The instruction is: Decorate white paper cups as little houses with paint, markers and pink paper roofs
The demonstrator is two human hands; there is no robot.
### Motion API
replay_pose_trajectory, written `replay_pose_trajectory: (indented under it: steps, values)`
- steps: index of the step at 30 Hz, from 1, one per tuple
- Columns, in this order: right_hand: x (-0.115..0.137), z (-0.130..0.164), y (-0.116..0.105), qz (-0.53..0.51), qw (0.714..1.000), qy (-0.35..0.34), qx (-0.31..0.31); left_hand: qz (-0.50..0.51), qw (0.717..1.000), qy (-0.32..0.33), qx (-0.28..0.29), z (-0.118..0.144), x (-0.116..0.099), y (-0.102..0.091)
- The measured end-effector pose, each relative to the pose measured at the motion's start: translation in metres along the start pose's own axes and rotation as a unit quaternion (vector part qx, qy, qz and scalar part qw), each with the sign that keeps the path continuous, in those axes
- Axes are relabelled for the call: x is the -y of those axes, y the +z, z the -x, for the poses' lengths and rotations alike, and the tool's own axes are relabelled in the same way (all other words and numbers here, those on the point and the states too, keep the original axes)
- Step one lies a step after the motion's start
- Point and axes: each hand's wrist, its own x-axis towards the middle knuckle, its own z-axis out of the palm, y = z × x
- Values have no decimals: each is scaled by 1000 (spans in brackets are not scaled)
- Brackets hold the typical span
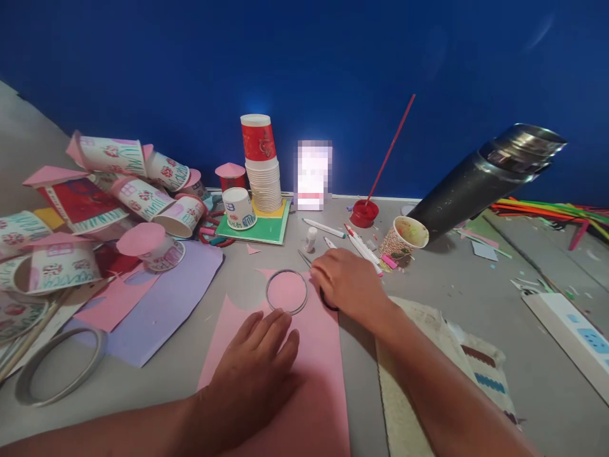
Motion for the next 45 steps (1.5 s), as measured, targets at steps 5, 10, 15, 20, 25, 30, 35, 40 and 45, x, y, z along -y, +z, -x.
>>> replay_pose_trajectory:
  steps: [5, 10, 15, 20, 25, 30, 35, 40, 45]
  values:
    - [-19, -2, -55, 33, 977, 199, -76, -13, 999, 1, -31, 2, 0, 6]
    - [-27, 0, -57, 112, 962, 224, 109, -8, 995, 5, -102, 0, 1, 11]
    - [-32, -5, -24, 127, 956, 228, 132, 6, 995, 10, -102, -1, 3, 9]
    - [-34, -17, -15, 136, 959, 213, 125, 2, 996, 11, -91, -1, 3, 5]
    - [-29, -22, -21, 143, 961, 204, 123, 0, 996, 15, -85, -2, 2, 4]
    - [-22, 7, -36, 118, 963, 235, 55, 2, 996, 16, -93, -1, 2, 5]
    - [-1, 41, -43, -165, 968, 188, -36, -5, 997, 14, -82, -2, 3, 4]
    - [22, 34, -36, -268, 948, 162, -44, 1, 997, 28, -67, -4, 5, 2]
    - [28, 18, -23, -343, 921, 176, -59, 21, 996, 42, -76, -6, 7, -1]
